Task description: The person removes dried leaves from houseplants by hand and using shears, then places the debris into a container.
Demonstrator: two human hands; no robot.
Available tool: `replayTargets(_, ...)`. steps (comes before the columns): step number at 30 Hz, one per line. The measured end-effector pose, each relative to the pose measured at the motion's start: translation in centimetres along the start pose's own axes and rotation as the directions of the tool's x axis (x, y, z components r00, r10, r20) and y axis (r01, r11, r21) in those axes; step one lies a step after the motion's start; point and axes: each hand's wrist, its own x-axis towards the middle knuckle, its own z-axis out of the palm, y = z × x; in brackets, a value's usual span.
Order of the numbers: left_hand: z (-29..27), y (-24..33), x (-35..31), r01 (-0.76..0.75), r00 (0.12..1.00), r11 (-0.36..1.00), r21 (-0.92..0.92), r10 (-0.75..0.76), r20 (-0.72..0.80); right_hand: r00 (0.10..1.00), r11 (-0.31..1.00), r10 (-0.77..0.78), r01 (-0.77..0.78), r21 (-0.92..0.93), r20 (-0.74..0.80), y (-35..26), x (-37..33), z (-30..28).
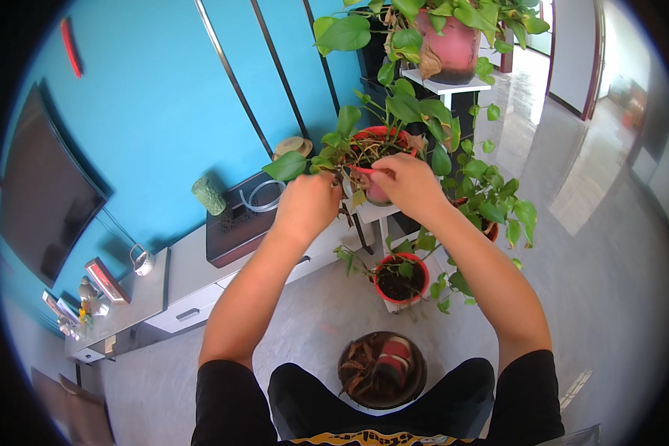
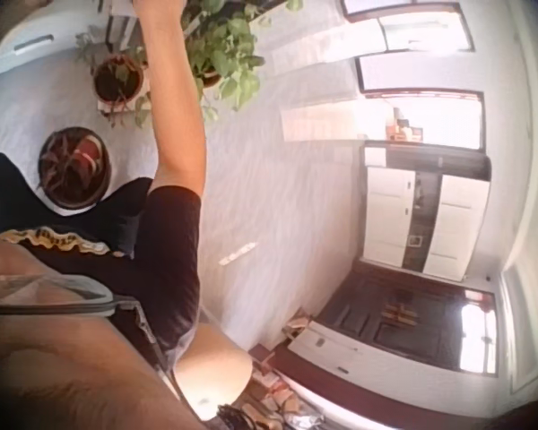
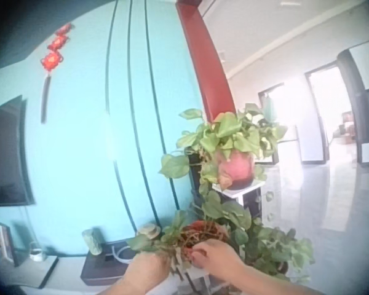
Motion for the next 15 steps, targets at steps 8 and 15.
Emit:
replayTargets(8,0.8,-1.4,-1.9,0.194,0.952,0.974,-0.115,-0.215,-0.218,0.951,0.954,-0.299,0.299,-0.014,-0.077,-0.8,2.8,4.1)
replayTargets(15,1.7,-3.1,-0.8,-0.043,0.964,0.985,-0.167,-0.002,-0.264,0.992,0.966,-0.09,0.064,0.251,0.093,-2.6,3.9,5.5)
